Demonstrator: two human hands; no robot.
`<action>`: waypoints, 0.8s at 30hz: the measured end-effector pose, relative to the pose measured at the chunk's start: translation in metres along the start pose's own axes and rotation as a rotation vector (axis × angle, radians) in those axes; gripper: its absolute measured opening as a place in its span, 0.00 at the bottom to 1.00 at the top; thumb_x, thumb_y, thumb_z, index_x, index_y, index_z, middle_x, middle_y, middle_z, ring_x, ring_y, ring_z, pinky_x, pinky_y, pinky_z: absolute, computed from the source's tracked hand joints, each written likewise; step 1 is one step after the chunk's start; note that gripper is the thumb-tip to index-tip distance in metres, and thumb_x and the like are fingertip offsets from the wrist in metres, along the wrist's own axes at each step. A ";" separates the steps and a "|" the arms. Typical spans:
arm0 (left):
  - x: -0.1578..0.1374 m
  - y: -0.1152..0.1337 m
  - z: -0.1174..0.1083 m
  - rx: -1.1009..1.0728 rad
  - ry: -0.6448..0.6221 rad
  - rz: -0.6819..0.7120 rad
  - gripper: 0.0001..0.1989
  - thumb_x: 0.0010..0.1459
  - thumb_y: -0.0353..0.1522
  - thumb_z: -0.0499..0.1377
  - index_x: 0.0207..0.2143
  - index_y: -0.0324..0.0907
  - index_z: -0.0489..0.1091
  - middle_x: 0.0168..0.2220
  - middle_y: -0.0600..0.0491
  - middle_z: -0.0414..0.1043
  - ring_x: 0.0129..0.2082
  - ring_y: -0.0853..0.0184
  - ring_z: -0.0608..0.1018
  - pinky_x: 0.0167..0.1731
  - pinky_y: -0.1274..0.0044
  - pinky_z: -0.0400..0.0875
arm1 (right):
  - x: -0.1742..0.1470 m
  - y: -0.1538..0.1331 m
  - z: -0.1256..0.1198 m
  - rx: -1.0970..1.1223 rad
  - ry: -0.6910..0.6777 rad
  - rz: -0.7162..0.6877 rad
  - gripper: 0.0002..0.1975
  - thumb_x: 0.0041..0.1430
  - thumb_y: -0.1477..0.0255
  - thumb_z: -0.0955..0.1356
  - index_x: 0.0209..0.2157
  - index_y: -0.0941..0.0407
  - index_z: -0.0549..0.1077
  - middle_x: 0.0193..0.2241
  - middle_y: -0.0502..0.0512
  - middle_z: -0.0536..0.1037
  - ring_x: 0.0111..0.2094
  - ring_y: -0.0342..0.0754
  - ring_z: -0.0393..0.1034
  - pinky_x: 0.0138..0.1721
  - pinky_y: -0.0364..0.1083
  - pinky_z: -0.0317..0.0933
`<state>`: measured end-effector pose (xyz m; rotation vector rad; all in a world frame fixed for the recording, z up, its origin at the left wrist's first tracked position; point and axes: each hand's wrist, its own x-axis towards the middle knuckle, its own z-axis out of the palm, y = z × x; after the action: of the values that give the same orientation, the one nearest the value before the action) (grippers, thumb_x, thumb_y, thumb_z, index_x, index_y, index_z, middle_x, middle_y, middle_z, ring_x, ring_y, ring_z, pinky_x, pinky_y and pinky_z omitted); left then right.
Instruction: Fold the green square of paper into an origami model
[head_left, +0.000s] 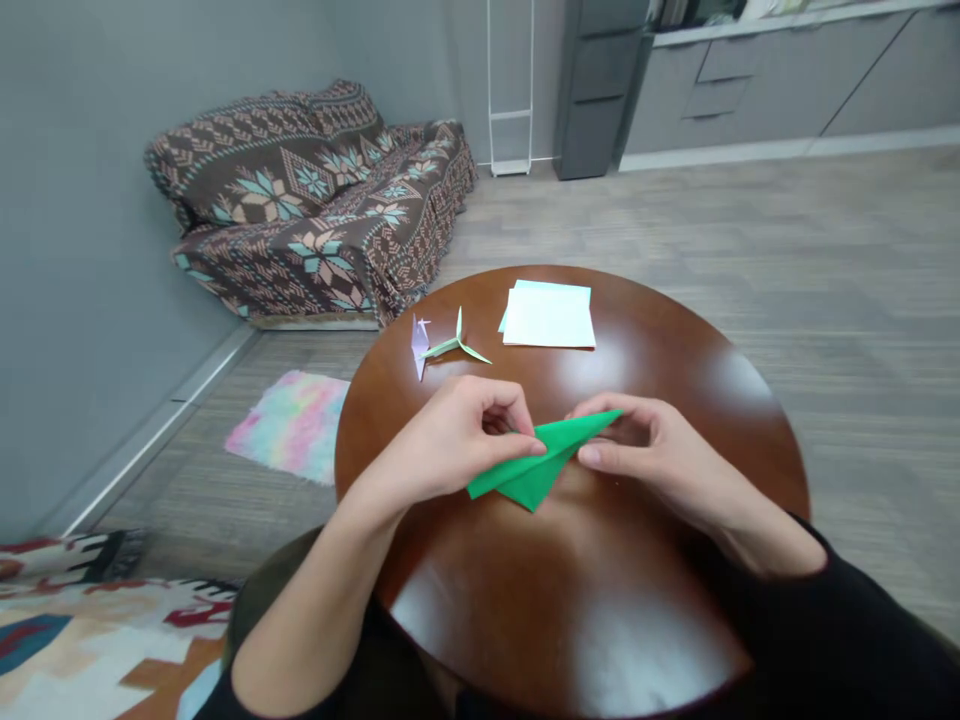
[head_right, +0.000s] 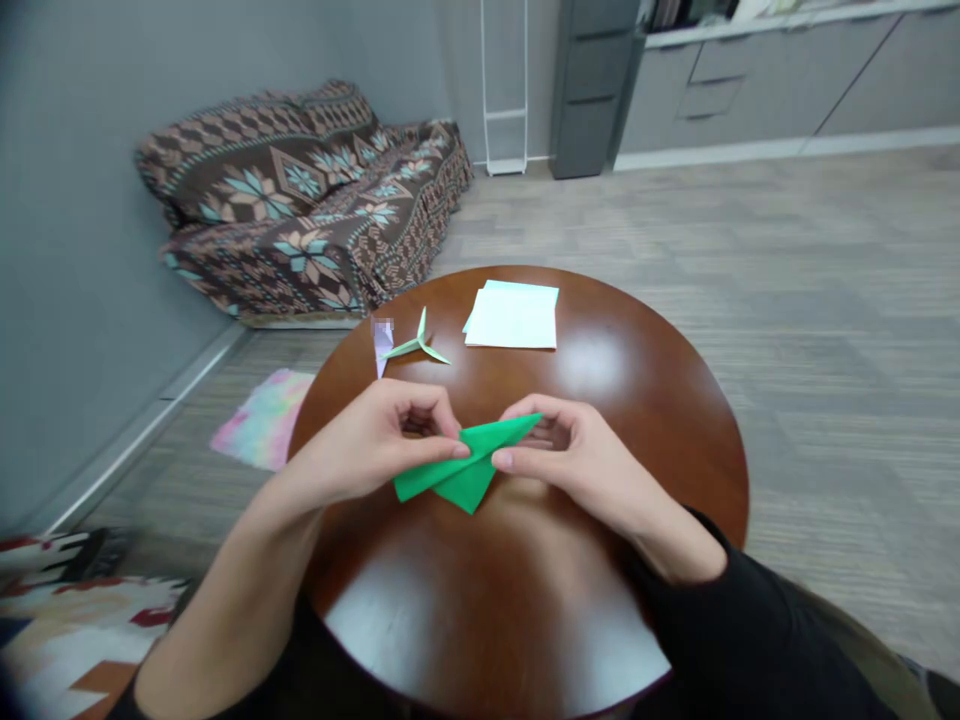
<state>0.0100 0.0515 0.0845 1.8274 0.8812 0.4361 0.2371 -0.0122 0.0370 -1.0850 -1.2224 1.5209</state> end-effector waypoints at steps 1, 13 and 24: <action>0.000 0.000 0.002 -0.018 0.005 0.005 0.07 0.54 0.31 0.68 0.27 0.39 0.74 0.25 0.55 0.76 0.25 0.71 0.75 0.26 0.80 0.67 | 0.000 0.002 0.001 0.000 0.010 -0.004 0.10 0.54 0.67 0.79 0.35 0.54 0.80 0.33 0.51 0.83 0.35 0.47 0.76 0.39 0.44 0.67; 0.001 -0.001 0.011 -0.094 0.047 -0.023 0.06 0.54 0.31 0.69 0.32 0.39 0.76 0.26 0.53 0.80 0.26 0.68 0.78 0.26 0.80 0.67 | -0.001 0.008 -0.002 -0.080 0.159 -0.020 0.13 0.53 0.60 0.79 0.30 0.55 0.83 0.28 0.53 0.83 0.30 0.49 0.73 0.34 0.46 0.64; 0.000 -0.001 0.010 -0.083 0.030 -0.011 0.03 0.55 0.30 0.68 0.32 0.40 0.78 0.28 0.53 0.80 0.28 0.67 0.79 0.28 0.79 0.69 | -0.001 0.007 -0.001 -0.139 0.168 -0.040 0.14 0.53 0.59 0.79 0.26 0.55 0.82 0.29 0.54 0.83 0.30 0.51 0.74 0.32 0.47 0.66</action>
<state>0.0163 0.0446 0.0795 1.7434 0.8812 0.4874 0.2380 -0.0137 0.0304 -1.2461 -1.2388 1.3018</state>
